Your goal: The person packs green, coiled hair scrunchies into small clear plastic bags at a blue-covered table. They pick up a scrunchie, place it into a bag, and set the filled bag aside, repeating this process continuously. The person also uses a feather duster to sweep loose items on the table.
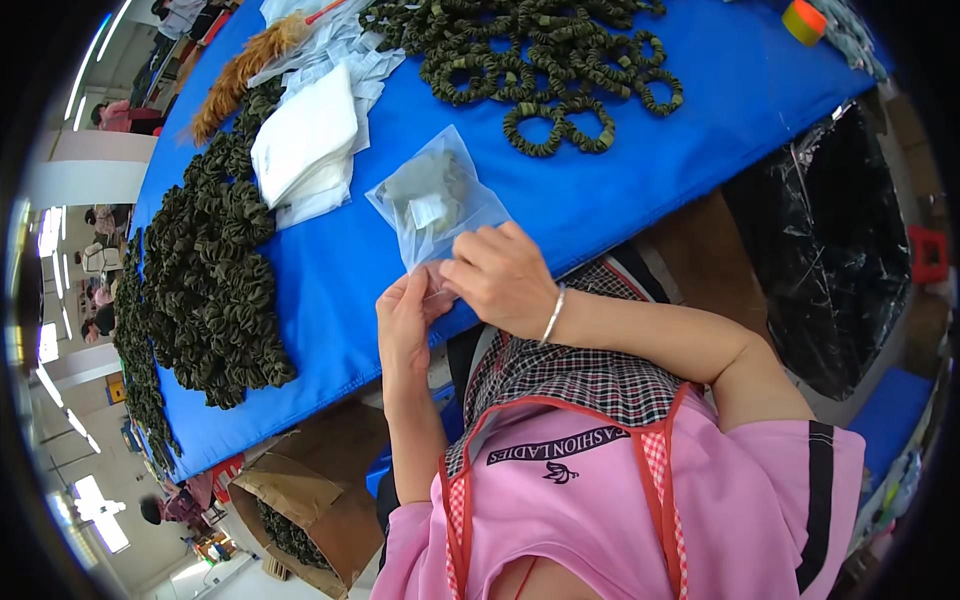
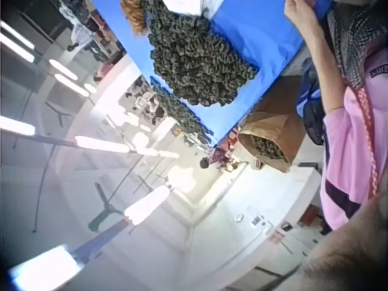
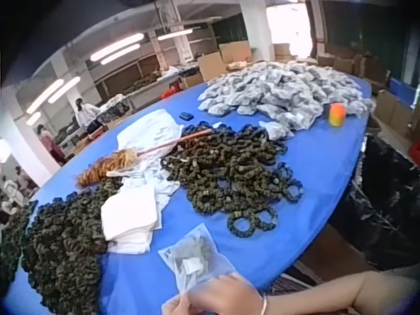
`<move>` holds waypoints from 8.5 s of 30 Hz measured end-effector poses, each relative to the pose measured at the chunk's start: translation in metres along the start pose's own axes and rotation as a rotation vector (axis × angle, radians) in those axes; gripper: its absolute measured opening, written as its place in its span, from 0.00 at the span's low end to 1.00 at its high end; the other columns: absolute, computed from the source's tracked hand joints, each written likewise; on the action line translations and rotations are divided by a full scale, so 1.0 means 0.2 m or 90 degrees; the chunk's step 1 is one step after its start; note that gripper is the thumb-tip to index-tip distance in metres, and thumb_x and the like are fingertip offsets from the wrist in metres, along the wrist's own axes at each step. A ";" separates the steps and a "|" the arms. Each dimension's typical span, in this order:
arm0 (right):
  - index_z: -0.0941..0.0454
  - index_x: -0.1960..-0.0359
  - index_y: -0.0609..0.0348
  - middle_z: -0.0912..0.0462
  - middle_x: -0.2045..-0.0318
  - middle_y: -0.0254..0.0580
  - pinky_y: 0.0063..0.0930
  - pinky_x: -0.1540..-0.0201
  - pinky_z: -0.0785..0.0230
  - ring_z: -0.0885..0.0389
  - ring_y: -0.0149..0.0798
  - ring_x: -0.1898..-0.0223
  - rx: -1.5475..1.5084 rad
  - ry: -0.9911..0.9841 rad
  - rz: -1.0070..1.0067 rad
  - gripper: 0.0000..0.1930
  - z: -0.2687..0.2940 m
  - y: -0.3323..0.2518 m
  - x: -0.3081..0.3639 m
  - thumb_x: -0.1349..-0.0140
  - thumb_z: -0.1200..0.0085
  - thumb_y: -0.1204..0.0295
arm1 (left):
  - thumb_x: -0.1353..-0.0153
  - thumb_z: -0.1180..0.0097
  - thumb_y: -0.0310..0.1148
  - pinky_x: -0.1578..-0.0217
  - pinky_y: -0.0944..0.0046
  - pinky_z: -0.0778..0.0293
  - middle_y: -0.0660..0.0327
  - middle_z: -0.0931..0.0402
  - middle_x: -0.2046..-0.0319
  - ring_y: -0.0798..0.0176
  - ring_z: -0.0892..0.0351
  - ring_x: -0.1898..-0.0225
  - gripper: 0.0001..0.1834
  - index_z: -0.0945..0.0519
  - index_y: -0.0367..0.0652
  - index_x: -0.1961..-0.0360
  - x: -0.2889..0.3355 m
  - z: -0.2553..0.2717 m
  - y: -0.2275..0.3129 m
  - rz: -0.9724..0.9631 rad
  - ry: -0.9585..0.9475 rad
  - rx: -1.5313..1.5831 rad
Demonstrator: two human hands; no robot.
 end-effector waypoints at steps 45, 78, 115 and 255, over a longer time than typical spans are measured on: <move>0.24 0.71 0.57 0.20 0.65 0.38 0.31 0.57 0.33 0.22 0.40 0.59 -0.254 -0.071 0.007 0.05 0.19 0.37 -0.03 0.39 0.48 0.72 | 0.41 0.45 0.28 0.60 0.60 0.33 0.62 0.21 0.72 0.58 0.24 0.66 0.03 0.19 0.44 0.70 0.15 -0.16 0.34 -0.665 0.171 -0.476; 0.20 0.62 0.60 0.17 0.69 0.37 0.27 0.68 0.27 0.18 0.33 0.70 -0.315 0.106 -0.397 0.13 0.35 1.01 -0.66 0.40 0.46 0.64 | 0.39 0.47 0.33 0.79 0.55 0.36 0.62 0.27 0.88 0.56 0.28 0.85 0.11 0.26 0.38 0.60 0.04 -0.10 0.27 -0.434 0.371 -0.517; 0.26 0.72 0.60 0.25 0.65 0.42 0.37 0.60 0.37 0.26 0.46 0.64 0.100 0.054 -0.082 0.04 0.02 0.61 -0.40 0.46 0.43 0.77 | 0.44 0.40 0.42 0.61 0.54 0.30 0.48 0.30 0.56 0.52 0.26 0.62 0.27 0.31 0.31 0.52 0.13 1.22 0.51 -0.329 0.878 -0.482; 0.23 0.49 0.48 0.17 0.65 0.53 0.43 0.59 0.28 0.19 0.54 0.62 -0.135 -0.343 -0.473 0.25 -0.37 0.44 -0.24 0.53 0.43 0.61 | 0.49 0.52 0.20 0.70 0.54 0.28 0.49 0.24 0.75 0.47 0.21 0.73 0.38 0.50 0.30 0.35 0.07 -0.14 0.17 -0.358 0.157 -0.390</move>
Point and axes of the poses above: each hand's wrist, its own x-axis away from the middle knuckle, its own z-axis out of the back of the hand, y = z × x, the point moved 9 cm from there along -x, towards the middle knuckle
